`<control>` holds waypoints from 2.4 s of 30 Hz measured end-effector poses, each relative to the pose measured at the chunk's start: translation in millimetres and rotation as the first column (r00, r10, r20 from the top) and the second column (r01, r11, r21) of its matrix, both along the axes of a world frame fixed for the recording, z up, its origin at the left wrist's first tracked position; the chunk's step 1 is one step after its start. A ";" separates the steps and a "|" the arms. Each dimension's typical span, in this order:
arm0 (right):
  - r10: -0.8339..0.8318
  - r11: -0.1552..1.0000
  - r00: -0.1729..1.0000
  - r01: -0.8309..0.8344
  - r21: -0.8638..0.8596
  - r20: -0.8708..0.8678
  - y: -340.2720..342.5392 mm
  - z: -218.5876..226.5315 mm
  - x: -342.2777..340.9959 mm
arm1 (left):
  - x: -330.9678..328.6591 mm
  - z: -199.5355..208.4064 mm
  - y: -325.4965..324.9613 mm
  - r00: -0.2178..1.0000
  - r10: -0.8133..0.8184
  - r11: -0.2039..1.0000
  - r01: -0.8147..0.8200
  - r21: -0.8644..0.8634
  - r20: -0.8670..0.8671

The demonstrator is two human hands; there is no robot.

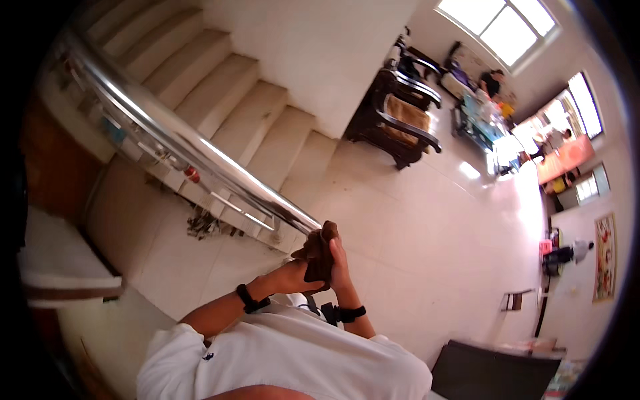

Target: The person wipes the wooden frame of a window, the armrest of a wooden chair, and the metal railing of a staircase using a brown cloth.

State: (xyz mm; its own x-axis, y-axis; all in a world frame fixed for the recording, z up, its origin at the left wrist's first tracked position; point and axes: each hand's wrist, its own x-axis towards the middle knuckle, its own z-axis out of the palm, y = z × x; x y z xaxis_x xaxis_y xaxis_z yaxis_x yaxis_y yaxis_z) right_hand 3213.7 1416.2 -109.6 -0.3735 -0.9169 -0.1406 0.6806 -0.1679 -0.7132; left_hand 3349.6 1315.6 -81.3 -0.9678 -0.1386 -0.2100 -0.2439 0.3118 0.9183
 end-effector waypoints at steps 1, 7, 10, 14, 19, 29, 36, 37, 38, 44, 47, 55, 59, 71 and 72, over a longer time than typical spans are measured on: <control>-0.134 0.939 0.948 0.215 0.270 -0.289 -4.6 29.9 18.4 | -4.3 4.4 -10.0 0.978 -0.160 0.987 0.157 0.034 0.135; -0.513 0.757 0.784 0.605 0.245 -0.351 33.1 8.3 64.3 | -12.0 -28.0 -11.8 0.723 -0.437 0.857 0.155 -0.492 -0.535; -0.476 0.526 0.708 0.704 0.477 -0.522 13.7 39.0 80.3 | -19.4 -22.4 -37.8 0.699 -0.312 0.950 0.230 -0.211 -0.644; 0.131 0.270 0.161 0.943 0.192 -0.978 -5.3 22.7 73.5 | 10.0 13.8 -83.4 0.678 -0.410 0.912 0.284 -0.296 -0.610; -0.217 0.516 0.268 0.848 0.123 -0.939 -128.6 70.4 85.9 | 62.3 77.6 -165.5 0.837 -0.133 0.985 0.051 -0.166 -0.531; -0.186 0.628 -0.160 0.739 -0.243 -0.969 -377.7 138.6 92.4 | 106.2 166.9 -353.1 0.397 0.080 0.740 -0.638 -0.213 -0.914; -0.490 0.603 0.234 0.786 -0.133 -0.840 -359.9 136.5 73.1 | 109.4 198.7 -377.9 0.419 -0.003 0.537 -0.765 -0.355 -0.908; -0.604 0.464 0.212 0.877 -0.123 -0.768 -323.9 110.4 31.7 | 101.8 202.9 -368.3 0.347 -0.039 0.586 -0.751 -0.303 -0.937; -0.617 0.502 0.438 0.859 0.102 -0.654 -328.6 126.0 65.2 | 107.2 191.4 -383.3 0.332 -0.059 0.568 -0.765 -0.305 -0.941; -0.579 0.814 0.789 0.547 -0.195 -0.207 -234.9 172.7 53.7 | 92.9 195.7 -380.1 0.314 -0.018 0.666 -0.704 -0.246 -0.949; -0.582 0.726 0.810 0.478 -0.493 -0.072 -236.4 227.6 94.5 | 76.1 214.7 -379.1 0.202 -0.066 0.618 -0.760 -0.199 -0.977; -0.692 0.528 0.707 0.353 -0.773 -0.149 -243.5 280.2 131.4 | 108.2 280.1 -350.6 0.087 0.087 0.829 -0.559 0.023 -0.992; -0.808 0.535 0.561 0.570 -0.624 -0.180 -202.9 232.0 146.0 | 127.3 269.8 -350.4 -0.061 -0.059 0.845 -0.534 -0.017 -0.996; -0.718 0.693 0.617 0.676 -0.249 -0.323 -285.0 82.0 186.5 | 99.3 172.1 -378.0 0.664 -0.170 -0.098 -0.747 -0.658 -0.729; -0.745 0.658 0.584 0.724 -0.209 -0.322 -286.4 83.5 190.4 | 99.1 174.6 -376.4 0.668 -0.169 -0.096 -0.743 -0.662 -0.725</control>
